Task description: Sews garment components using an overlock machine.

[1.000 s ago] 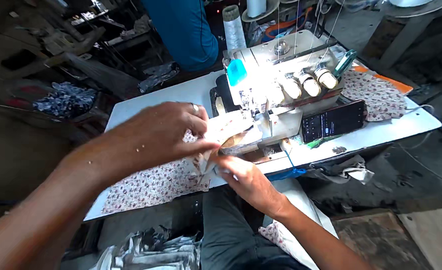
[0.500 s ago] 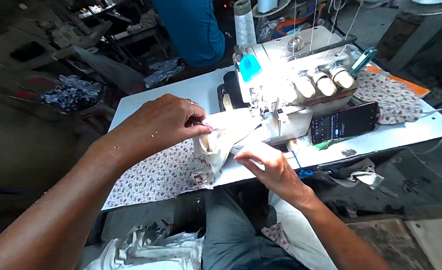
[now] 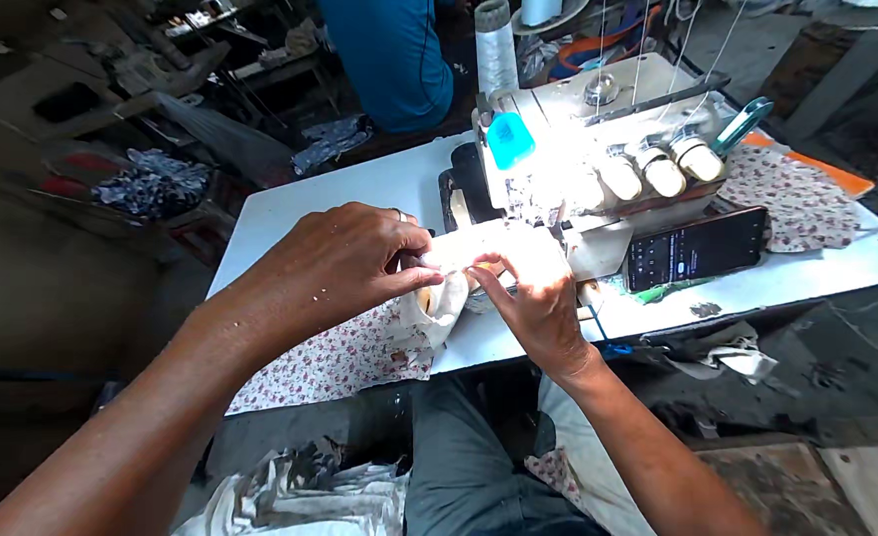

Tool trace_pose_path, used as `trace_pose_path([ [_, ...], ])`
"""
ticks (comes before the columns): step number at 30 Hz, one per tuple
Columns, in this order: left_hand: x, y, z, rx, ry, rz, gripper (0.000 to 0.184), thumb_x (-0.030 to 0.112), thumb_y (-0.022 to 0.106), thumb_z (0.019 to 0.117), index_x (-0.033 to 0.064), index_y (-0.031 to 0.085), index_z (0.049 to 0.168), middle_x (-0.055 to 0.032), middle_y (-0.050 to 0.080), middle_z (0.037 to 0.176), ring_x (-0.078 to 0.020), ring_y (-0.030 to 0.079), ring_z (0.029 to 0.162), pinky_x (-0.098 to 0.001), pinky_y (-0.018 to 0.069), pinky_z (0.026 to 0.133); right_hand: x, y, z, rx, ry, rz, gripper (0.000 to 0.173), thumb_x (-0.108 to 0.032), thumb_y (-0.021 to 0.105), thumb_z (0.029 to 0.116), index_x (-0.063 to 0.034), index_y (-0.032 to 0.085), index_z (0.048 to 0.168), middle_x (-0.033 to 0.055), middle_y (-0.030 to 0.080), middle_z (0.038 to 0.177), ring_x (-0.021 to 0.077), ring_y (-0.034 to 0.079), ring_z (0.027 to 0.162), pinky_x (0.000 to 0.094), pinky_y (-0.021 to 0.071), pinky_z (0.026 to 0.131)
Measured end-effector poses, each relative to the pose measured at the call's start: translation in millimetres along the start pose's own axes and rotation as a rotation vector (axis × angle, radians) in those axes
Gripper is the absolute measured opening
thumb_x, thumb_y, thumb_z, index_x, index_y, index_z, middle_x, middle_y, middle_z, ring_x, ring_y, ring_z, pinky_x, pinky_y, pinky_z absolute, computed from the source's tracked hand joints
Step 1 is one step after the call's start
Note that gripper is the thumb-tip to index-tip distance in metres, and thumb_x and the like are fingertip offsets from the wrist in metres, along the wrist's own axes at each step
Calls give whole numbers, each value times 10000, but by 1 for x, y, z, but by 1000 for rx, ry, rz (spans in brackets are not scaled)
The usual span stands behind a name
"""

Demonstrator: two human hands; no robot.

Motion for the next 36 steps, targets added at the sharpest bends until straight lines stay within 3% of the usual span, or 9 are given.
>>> trace_pose_path([
  [6, 5, 2, 0, 27, 22, 53, 291, 389, 578, 955, 149, 693, 837, 0, 574, 776, -167, 587, 630, -372, 434, 517, 5, -5, -8, 3, -41, 18, 114, -172, 715, 936, -72, 768, 933, 107, 715, 924, 253, 660, 920, 386, 494, 837],
  [9, 5, 4, -1, 36, 25, 8, 242, 369, 546, 905, 173, 676, 846, 24, 583, 824, -132, 576, 648, -356, 438, 522, 11, -10, -12, -1, -22, 0, 130, -177, 718, 942, -64, 770, 979, 108, 723, 947, 258, 671, 940, 397, 508, 866],
  [12, 7, 4, 0, 54, 28, -20, 302, 431, 520, 926, 175, 672, 875, 23, 624, 887, -115, 581, 661, -344, 445, 533, 19, -13, -16, 19, -3, 3, 149, -174, 707, 956, -44, 776, 978, 123, 711, 929, 262, 653, 929, 379, 495, 853],
  [15, 9, 4, 1, 62, 10, -13, 339, 465, 531, 938, 170, 681, 866, 14, 642, 897, -136, 594, 663, -375, 451, 542, 22, -13, -17, 37, -11, 15, 138, -155, 705, 955, -41, 776, 985, 119, 724, 958, 251, 661, 941, 364, 506, 861],
  [25, 11, 2, 2, 55, -1, -13, 278, 424, 548, 931, 184, 681, 884, 34, 633, 902, -103, 563, 638, -338, 437, 532, 30, -10, -16, 37, -30, 7, 119, -147, 724, 933, -42, 761, 974, 125, 715, 988, 265, 661, 989, 404, 502, 892],
  [32, 8, 1, 5, 62, -26, -16, 294, 416, 546, 946, 161, 693, 930, 16, 651, 927, -121, 567, 652, -350, 438, 549, 36, -7, -20, 27, -77, 64, 102, -139, 730, 912, -47, 772, 924, 117, 710, 908, 247, 654, 916, 358, 499, 852],
  [36, 12, 2, 5, 50, 18, -26, 277, 416, 543, 937, 180, 682, 890, 36, 632, 916, -83, 531, 629, -307, 411, 528, 36, -8, -10, -15, -22, 107, 134, -126, 720, 933, -14, 757, 996, 131, 713, 955, 254, 661, 932, 367, 509, 865],
])
Point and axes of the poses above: each hand's wrist, its own z-axis towards the middle knuckle, its own y-axis out of the palm, x = y × z, the point moved 4 cm from there along z, towards the middle knuckle
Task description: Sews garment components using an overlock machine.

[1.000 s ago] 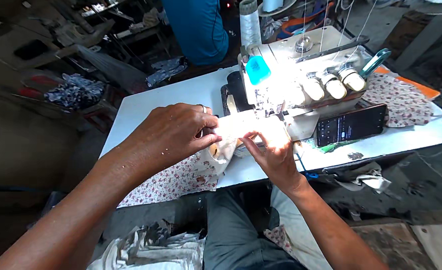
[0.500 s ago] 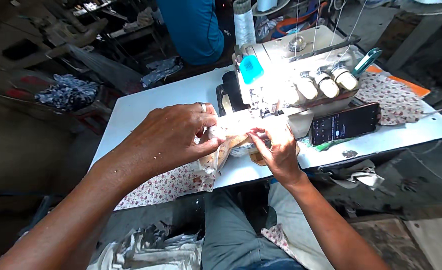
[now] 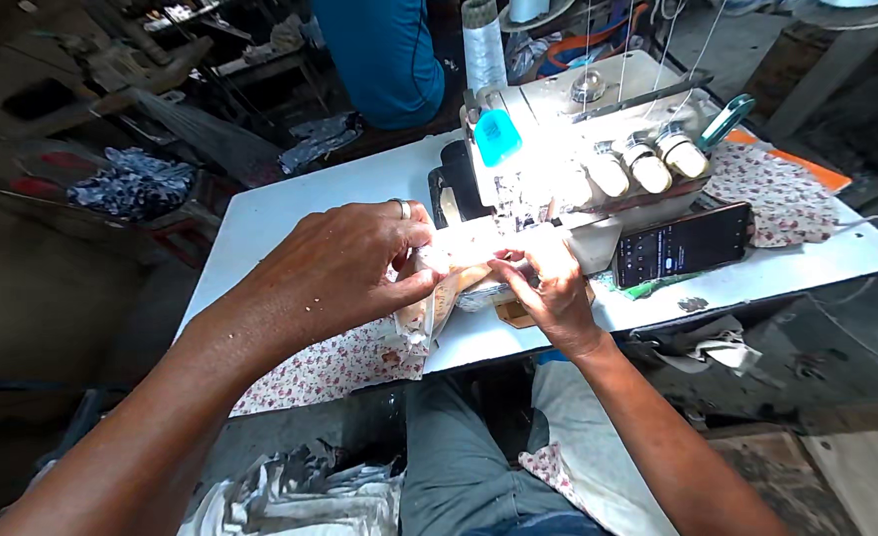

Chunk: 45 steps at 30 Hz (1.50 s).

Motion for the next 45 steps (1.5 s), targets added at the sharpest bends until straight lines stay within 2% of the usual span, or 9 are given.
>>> trace_pose_path([
  [12, 5, 2, -7, 59, 66, 65, 264, 366, 551, 918, 154, 703, 874, 3, 660, 936, -130, 602, 651, -344, 455, 524, 2, -7, 3, -17, -76, -8, 112, -88, 696, 947, -23, 774, 996, 125, 727, 932, 244, 673, 908, 368, 511, 839],
  [15, 5, 3, -7, 70, 78, 63, 255, 354, 551, 913, 153, 703, 880, 1, 658, 939, -124, 589, 636, -332, 444, 517, 3, -9, 3, -46, -106, -8, 131, -75, 672, 958, -33, 781, 1018, 135, 721, 944, 262, 668, 925, 376, 511, 854],
  [19, 5, 2, -7, 71, 68, 60, 264, 374, 549, 920, 169, 715, 907, 19, 663, 961, -111, 598, 660, -323, 448, 531, 3, -8, 3, -97, -134, -7, 143, -170, 703, 954, -52, 772, 994, 122, 726, 968, 267, 665, 950, 401, 502, 851],
  [24, 6, 2, -9, 63, 88, 50, 243, 340, 569, 902, 141, 703, 860, 2, 624, 891, -108, 561, 613, -303, 433, 510, 5, -9, 4, -80, -123, 18, 138, -130, 684, 961, -32, 781, 971, 147, 719, 946, 283, 664, 946, 392, 503, 867],
  [26, 7, 2, -12, 84, 94, 45, 232, 295, 608, 906, 94, 719, 866, -39, 619, 868, -148, 578, 635, -326, 414, 528, 5, -10, 4, -87, -113, 42, 134, -119, 684, 959, -32, 784, 977, 146, 717, 957, 277, 661, 956, 382, 503, 878],
  [28, 8, 2, -15, 110, 83, 45, 200, 229, 632, 928, 71, 753, 947, -81, 654, 907, -201, 627, 687, -371, 443, 566, 6, -11, 4, -81, -84, 78, 120, -102, 695, 946, -28, 784, 980, 138, 724, 967, 258, 666, 963, 364, 508, 883],
  [30, 9, 2, -16, 128, 74, 38, 176, 190, 636, 930, 100, 774, 991, -62, 635, 900, -191, 604, 671, -362, 426, 558, 6, -13, 5, -83, -45, 97, 103, -97, 707, 943, -26, 773, 979, 116, 726, 964, 223, 672, 964, 330, 518, 895],
  [34, 13, 6, -14, 148, 73, 44, 231, 238, 595, 913, 176, 797, 1005, -18, 591, 834, -149, 573, 607, -323, 415, 496, 5, -16, 7, -88, -47, 82, 91, -79, 705, 937, -21, 772, 958, 119, 733, 971, 224, 679, 981, 323, 517, 918],
  [45, 20, 9, -15, 107, 92, 78, 212, 265, 615, 903, 177, 796, 971, -19, 607, 866, -145, 578, 598, -314, 409, 475, 1, -15, 11, -150, -138, -17, 138, -86, 664, 964, -41, 786, 1011, 142, 687, 966, 268, 649, 948, 355, 519, 846],
])
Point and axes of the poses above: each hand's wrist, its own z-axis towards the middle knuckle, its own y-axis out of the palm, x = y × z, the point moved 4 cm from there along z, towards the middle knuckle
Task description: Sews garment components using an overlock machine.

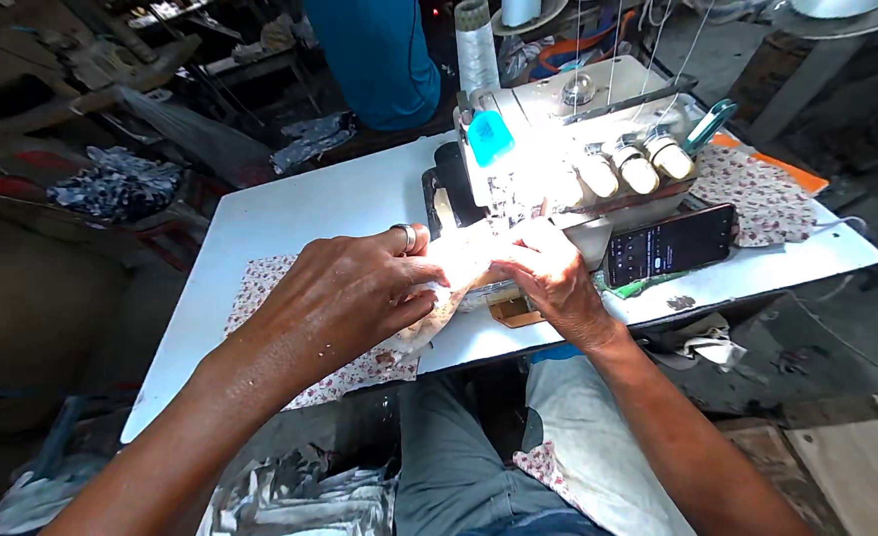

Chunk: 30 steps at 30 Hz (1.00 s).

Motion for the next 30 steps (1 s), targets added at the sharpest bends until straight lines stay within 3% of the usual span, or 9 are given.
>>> trace_pose_path([
  [4, 1, -6, 6, 28, -4, -13, 232, 279, 584, 911, 172, 784, 961, -18, 585, 842, -152, 563, 592, -327, 407, 481, -2, -4, -1, -11, 5, -73, 161, -139, 653, 989, -22, 761, 1012, 145, 726, 986, 275, 690, 975, 359, 541, 893],
  [6, 12, -2, 8, 52, -10, -62, 239, 300, 588, 903, 168, 784, 942, -24, 623, 862, -162, 583, 617, -346, 425, 493, -5, -7, -6, -43, -18, -112, 158, -116, 638, 992, -24, 766, 996, 137, 712, 934, 272, 675, 912, 361, 534, 830],
  [9, 41, 24, 5, 102, -21, -112, 237, 333, 588, 916, 183, 769, 889, 2, 631, 785, -145, 570, 580, -326, 408, 477, -7, -15, -20, -92, -35, -171, 190, -16, 626, 960, -72, 794, 1030, 107, 748, 1060, 267, 683, 1003, 367, 528, 885],
  [11, 59, 44, 1, 139, -69, -117, 272, 325, 550, 950, 189, 781, 904, -15, 647, 751, -168, 571, 556, -334, 390, 466, -7, -19, -29, -105, -43, -194, 237, 7, 621, 953, -95, 799, 1072, 80, 753, 1104, 254, 671, 1002, 365, 512, 867],
  [18, 104, 69, 1, 245, -257, 15, 230, 237, 582, 951, 157, 797, 947, -76, 707, 812, -217, 641, 593, -330, 409, 450, -8, -25, -37, -136, -82, -247, 270, 15, 599, 962, -99, 791, 1113, 58, 750, 1146, 230, 662, 971, 353, 492, 832],
  [24, 105, 75, 11, 247, -313, 89, 231, 235, 582, 954, 161, 800, 949, -63, 721, 817, -206, 641, 592, -319, 398, 445, 0, -21, -36, -116, -52, -222, 241, -9, 609, 970, -90, 785, 1114, 75, 745, 1158, 237, 670, 964, 364, 493, 833],
  [27, 97, 76, 22, 241, -348, 125, 253, 275, 589, 968, 140, 800, 930, -67, 674, 741, -211, 593, 536, -330, 349, 425, 9, -19, -38, -55, 91, -102, 230, -9, 616, 954, -43, 769, 1121, 130, 715, 1204, 262, 671, 1064, 376, 519, 914],
  [28, 96, 76, 24, 237, -354, 133, 263, 285, 586, 971, 136, 799, 932, -65, 663, 730, -211, 585, 533, -330, 342, 427, 10, -18, -44, -7, 199, -34, 203, -22, 618, 966, -16, 749, 1122, 128, 707, 1199, 223, 672, 1114, 340, 535, 966],
  [30, 98, 76, 25, 216, -351, 152, 267, 294, 582, 983, 139, 797, 951, -65, 677, 759, -208, 596, 550, -327, 351, 431, 6, -10, -63, 87, 465, 126, 161, -62, 608, 988, -9, 693, 1114, 76, 695, 1098, 82, 676, 991, 217, 565, 867],
])
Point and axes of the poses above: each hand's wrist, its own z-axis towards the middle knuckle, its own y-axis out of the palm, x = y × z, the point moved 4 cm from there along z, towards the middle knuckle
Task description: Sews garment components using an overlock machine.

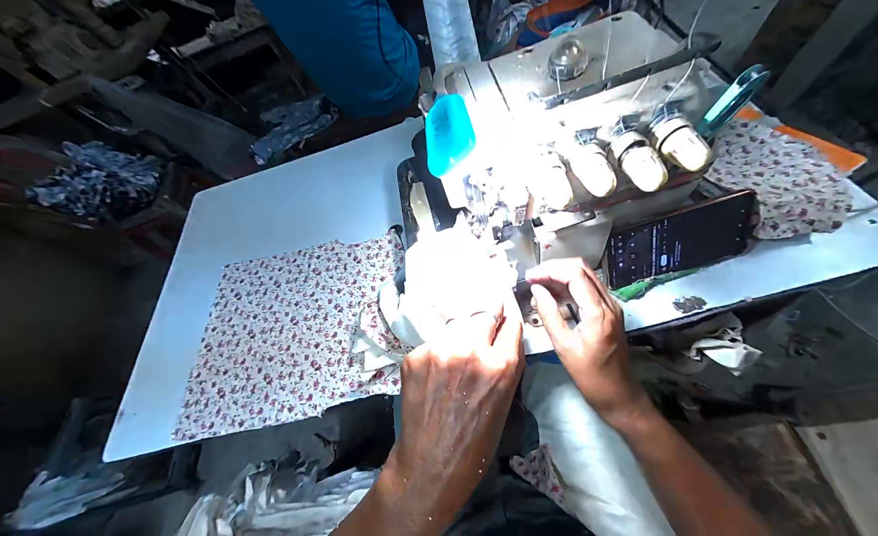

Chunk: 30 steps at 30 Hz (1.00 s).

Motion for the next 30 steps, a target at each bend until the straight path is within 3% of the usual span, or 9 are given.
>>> trace_pose_path([
  [1, 1, 0, 0, -9, 3, 12, 261, 295, 587, 982, 145, 798, 962, -66, 686, 773, -206, 606, 562, -325, 359, 436, 0, 8, -15, -5, 114, 82, 155, -82, 605, 990, -8, 679, 1103, 65, 702, 1032, 51, 684, 897, 203, 580, 794],
  [3, 4, -1, -1, -20, 9, 35, 254, 293, 593, 975, 149, 801, 956, -63, 680, 761, -203, 610, 568, -322, 361, 442, -13, 25, -45, -90, 178, 182, 175, -96, 634, 943, 29, 697, 1049, 98, 721, 932, 77, 695, 849, 214, 567, 791],
  [6, 5, 2, 2, -37, 2, 60, 259, 292, 593, 965, 142, 802, 935, -75, 701, 781, -215, 620, 568, -333, 367, 437, -47, 39, -66, -298, 78, 259, 201, -63, 656, 891, 75, 717, 1023, 188, 741, 978, 237, 726, 958, 313, 557, 907],
  [8, 2, 7, 7, -46, -13, 86, 254, 293, 602, 968, 138, 797, 923, -84, 702, 788, -226, 607, 543, -345, 352, 421, -59, 45, -62, -361, 26, 266, 213, -55, 642, 915, 91, 717, 1050, 224, 738, 1015, 304, 725, 1003, 359, 557, 936],
  [12, -12, 12, 29, -49, -33, 128, 174, 237, 656, 958, 104, 765, 978, -97, 663, 812, -254, 607, 585, -365, 355, 434, -61, 59, -57, -283, -91, 234, 127, -60, 653, 894, 7, 718, 979, 148, 721, 939, 223, 713, 922, 275, 565, 848],
  [17, -22, 17, 47, -45, 6, 80, 152, 181, 667, 962, 42, 726, 949, -136, 640, 858, -306, 628, 664, -415, 405, 485, -48, 60, -69, -416, -32, 242, 206, -92, 634, 959, -20, 725, 1129, 125, 720, 1091, 192, 702, 1002, 260, 559, 893],
  [20, -35, 13, 51, -85, 41, -19, 195, 239, 647, 978, 68, 738, 962, -137, 660, 848, -326, 640, 659, -455, 428, 490, -35, 53, -73, -470, 13, 250, 228, -113, 597, 1001, -49, 725, 1179, 111, 711, 1151, 173, 697, 1026, 272, 564, 910],
  [25, -93, -6, 76, -296, 50, -270, 400, 409, 529, 1026, 103, 688, 823, -63, 615, 746, -247, 620, 678, -477, 447, 566, -21, 17, -49, -257, 43, 268, 218, -84, 578, 1011, -18, 752, 1124, 87, 740, 1117, 104, 704, 1024, 236, 565, 929],
  [30, -126, -4, 92, -377, 132, -360, 279, 288, 605, 956, 114, 595, 738, 26, 502, 663, -92, 471, 600, -324, 374, 564, -26, 1, -23, -42, 107, 313, 192, -50, 589, 997, 1, 747, 1092, 75, 728, 1070, 75, 717, 900, 215, 613, 824],
])
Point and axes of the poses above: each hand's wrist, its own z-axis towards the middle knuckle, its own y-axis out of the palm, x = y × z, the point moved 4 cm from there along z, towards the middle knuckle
